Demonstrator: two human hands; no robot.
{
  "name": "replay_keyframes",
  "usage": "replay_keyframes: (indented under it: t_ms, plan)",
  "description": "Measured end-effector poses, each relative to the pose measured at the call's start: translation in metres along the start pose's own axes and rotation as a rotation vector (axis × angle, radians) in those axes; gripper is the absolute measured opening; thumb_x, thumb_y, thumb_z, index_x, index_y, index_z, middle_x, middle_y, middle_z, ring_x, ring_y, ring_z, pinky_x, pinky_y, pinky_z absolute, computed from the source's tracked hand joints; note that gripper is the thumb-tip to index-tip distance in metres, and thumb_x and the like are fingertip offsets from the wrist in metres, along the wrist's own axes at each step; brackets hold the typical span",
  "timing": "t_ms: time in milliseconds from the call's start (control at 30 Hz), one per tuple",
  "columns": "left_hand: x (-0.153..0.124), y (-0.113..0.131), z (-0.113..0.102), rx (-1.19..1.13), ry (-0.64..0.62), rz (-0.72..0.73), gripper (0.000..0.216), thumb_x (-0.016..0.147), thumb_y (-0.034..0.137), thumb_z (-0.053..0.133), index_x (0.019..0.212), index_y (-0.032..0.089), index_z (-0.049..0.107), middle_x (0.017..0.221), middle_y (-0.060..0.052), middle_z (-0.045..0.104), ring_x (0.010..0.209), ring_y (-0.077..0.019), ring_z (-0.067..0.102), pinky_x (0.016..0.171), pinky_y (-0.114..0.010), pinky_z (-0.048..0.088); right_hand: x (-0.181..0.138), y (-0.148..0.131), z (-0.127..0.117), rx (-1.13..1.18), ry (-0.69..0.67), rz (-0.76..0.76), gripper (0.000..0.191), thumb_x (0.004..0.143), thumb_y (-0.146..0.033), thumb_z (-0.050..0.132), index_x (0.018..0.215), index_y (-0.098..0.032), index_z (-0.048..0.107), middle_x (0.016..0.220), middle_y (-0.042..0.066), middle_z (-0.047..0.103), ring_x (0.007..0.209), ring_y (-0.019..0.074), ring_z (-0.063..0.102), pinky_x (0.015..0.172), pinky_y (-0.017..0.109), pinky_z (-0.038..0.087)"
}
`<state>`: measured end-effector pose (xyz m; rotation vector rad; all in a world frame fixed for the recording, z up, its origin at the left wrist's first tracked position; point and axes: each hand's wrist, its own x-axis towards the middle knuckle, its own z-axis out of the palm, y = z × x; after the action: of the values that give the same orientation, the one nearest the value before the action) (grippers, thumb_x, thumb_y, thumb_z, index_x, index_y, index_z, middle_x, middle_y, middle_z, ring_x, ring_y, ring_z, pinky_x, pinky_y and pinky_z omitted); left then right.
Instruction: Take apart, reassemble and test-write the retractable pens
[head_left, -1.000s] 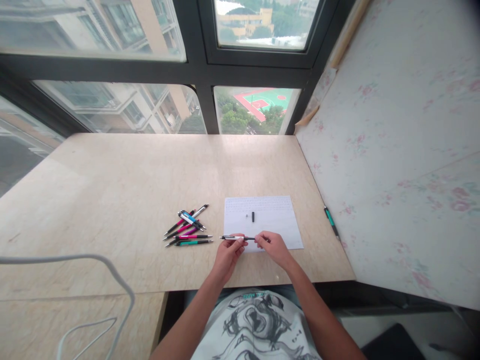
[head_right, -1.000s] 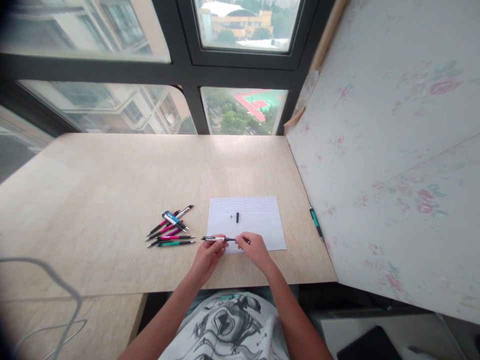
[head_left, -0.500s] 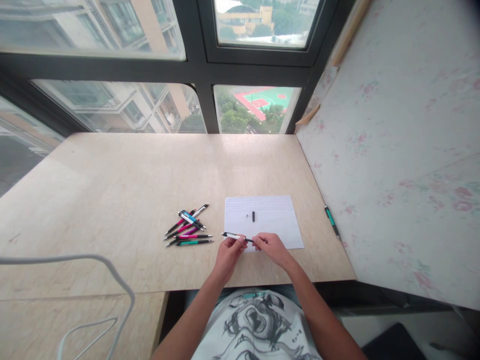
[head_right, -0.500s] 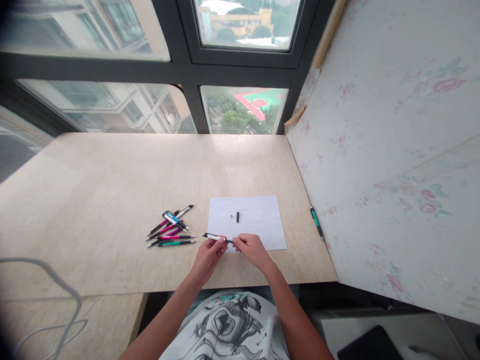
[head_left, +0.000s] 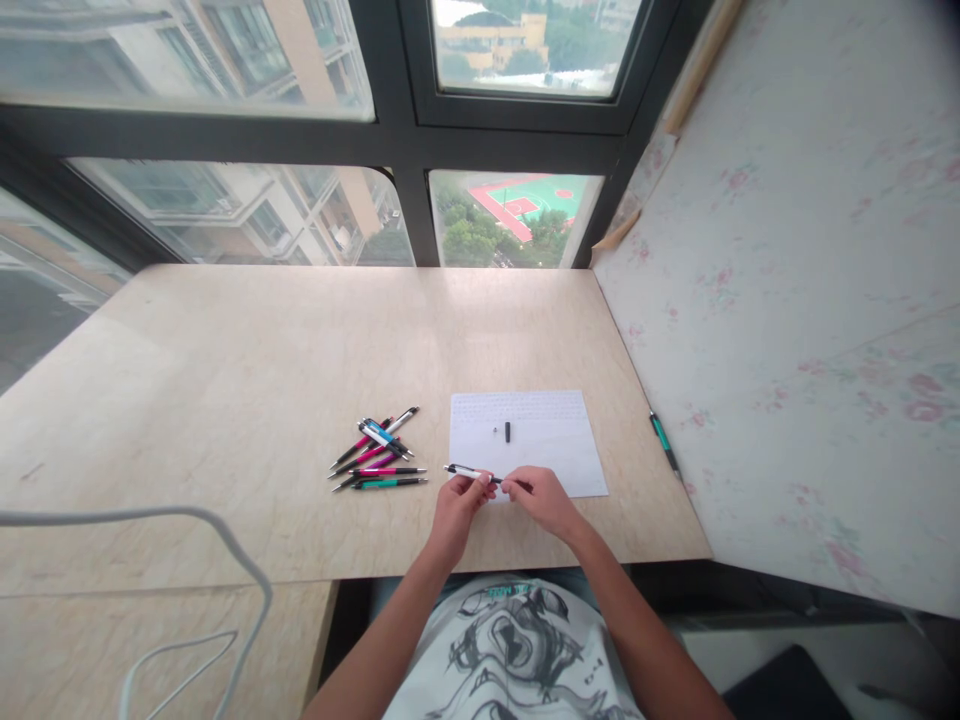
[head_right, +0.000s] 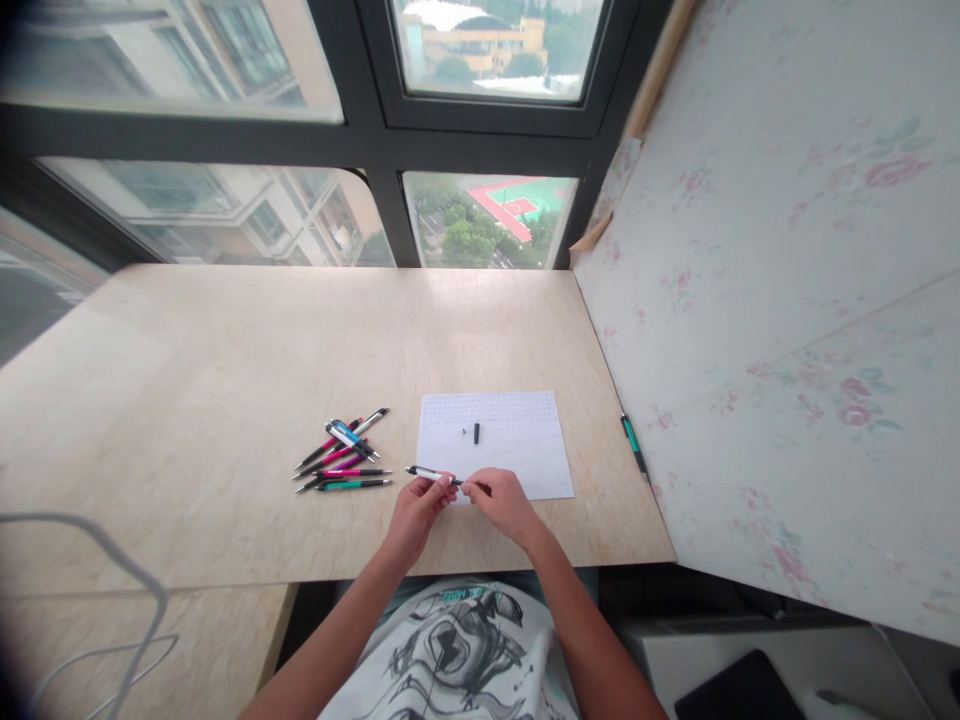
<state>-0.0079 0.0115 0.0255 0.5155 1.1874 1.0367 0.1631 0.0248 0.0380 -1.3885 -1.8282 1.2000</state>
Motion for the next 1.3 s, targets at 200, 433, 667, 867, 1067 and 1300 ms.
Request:
replay_keyframes:
  t_ms: [200, 433, 667, 867, 1067, 1300]
  plan:
    - [0.0, -0.0006, 0.0019, -0.027, 0.013, 0.02, 0.032, 0.067, 0.042, 0.08, 0.08, 0.013, 0.073, 0.071, -0.006, 0.069, 0.066, -0.0157, 0.059, 0.065, -0.027, 0.044, -0.0011, -0.0041, 0.0018, -0.066, 0.118, -0.028, 0.015, 0.084, -0.033, 0.063, 0.083, -0.02, 0.07, 0.078, 0.003, 0.068, 0.07, 0.0163, 0.059, 0.065, 0.025, 0.043]
    - [-0.0006, 0.0008, 0.0011, -0.07, -0.004, -0.001, 0.036, 0.064, 0.043, 0.082, 0.085, 0.014, 0.074, 0.076, -0.006, 0.07, 0.07, -0.0164, 0.061, 0.071, -0.029, 0.046, -0.001, -0.0016, 0.0012, 0.066, 0.1, 0.045, 0.024, 0.089, -0.033, 0.054, 0.077, -0.019, 0.069, 0.074, 0.002, 0.069, 0.069, 0.0155, 0.062, 0.063, 0.025, 0.045]
    - [0.001, -0.0019, 0.005, -0.082, -0.025, -0.01, 0.031, 0.063, 0.038, 0.084, 0.081, 0.015, 0.074, 0.074, -0.004, 0.068, 0.068, -0.0137, 0.058, 0.067, -0.026, 0.044, -0.0009, -0.0049, 0.0017, 0.129, 0.09, 0.136, 0.039, 0.094, -0.044, 0.045, 0.072, -0.018, 0.065, 0.059, 0.0, 0.062, 0.058, 0.0139, 0.058, 0.056, 0.023, 0.042]
    - [-0.0027, 0.0022, 0.0057, -0.095, -0.1, -0.014, 0.03, 0.063, 0.034, 0.084, 0.085, 0.015, 0.075, 0.078, -0.005, 0.069, 0.073, -0.0153, 0.06, 0.072, -0.028, 0.046, -0.0012, -0.0028, -0.0023, 0.151, 0.122, 0.116, 0.034, 0.09, -0.04, 0.051, 0.068, -0.018, 0.064, 0.064, 0.001, 0.065, 0.061, 0.0145, 0.059, 0.06, 0.024, 0.043]
    - [-0.008, 0.0056, 0.0022, -0.104, -0.192, -0.027, 0.027, 0.07, 0.03, 0.08, 0.091, 0.015, 0.074, 0.084, -0.007, 0.071, 0.078, -0.0162, 0.063, 0.076, -0.027, 0.046, -0.0035, 0.0016, -0.0054, 0.23, 0.202, 0.099, 0.019, 0.081, -0.033, 0.063, 0.093, -0.02, 0.068, 0.08, 0.002, 0.068, 0.073, 0.0161, 0.062, 0.064, 0.026, 0.047]
    - [-0.0034, -0.0017, 0.0023, -0.099, -0.192, -0.005, 0.025, 0.073, 0.029, 0.077, 0.092, 0.014, 0.073, 0.081, -0.006, 0.071, 0.077, -0.0155, 0.062, 0.074, -0.026, 0.045, -0.0051, 0.0022, -0.0013, 0.212, 0.17, 0.076, 0.023, 0.082, -0.034, 0.062, 0.099, -0.02, 0.068, 0.087, 0.004, 0.069, 0.08, 0.0176, 0.063, 0.061, 0.025, 0.047]
